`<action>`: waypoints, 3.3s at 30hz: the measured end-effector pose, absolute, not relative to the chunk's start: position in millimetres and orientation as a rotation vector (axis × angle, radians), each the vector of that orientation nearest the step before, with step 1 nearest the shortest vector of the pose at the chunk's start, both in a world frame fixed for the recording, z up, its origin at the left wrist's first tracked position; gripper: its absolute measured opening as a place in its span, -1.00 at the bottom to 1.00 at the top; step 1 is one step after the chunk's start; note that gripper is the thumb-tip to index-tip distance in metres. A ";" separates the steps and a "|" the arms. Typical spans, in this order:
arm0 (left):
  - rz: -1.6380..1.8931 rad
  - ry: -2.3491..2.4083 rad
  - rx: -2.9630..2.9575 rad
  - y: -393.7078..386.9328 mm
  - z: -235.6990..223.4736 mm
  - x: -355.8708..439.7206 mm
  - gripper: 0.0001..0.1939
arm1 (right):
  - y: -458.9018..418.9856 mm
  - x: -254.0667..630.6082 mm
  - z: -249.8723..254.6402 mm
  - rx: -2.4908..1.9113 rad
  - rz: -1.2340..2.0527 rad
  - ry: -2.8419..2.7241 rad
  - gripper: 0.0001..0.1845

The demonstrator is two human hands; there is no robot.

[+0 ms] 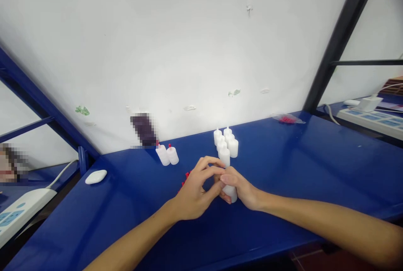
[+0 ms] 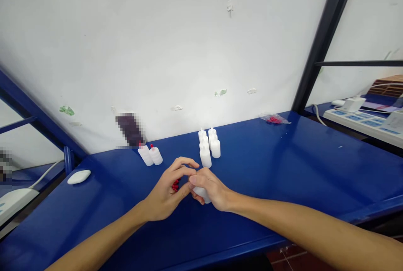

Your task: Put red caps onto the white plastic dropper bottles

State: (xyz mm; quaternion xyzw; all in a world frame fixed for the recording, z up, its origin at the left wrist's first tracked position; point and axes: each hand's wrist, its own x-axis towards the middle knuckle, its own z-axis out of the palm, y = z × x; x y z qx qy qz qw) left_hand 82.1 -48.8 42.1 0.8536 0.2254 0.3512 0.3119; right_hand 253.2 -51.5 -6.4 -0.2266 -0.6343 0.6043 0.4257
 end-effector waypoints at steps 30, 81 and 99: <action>0.931 1.412 2.813 -2.2 47.0 -12.8 -0.75 | -57.6 262.3 3.5 -0.694 1.149 -1.985 -0.51; 0.964 0.579 2.728 -45.2 20.4 37.5 -0.90 | -44.9 232.8 0.8 -0.788 0.862 -2.106 -0.43; 0.829 0.582 3.049 -42.0 17.7 39.3 -0.94 | -53.7 229.4 14.5 -0.962 0.719 -2.225 -0.63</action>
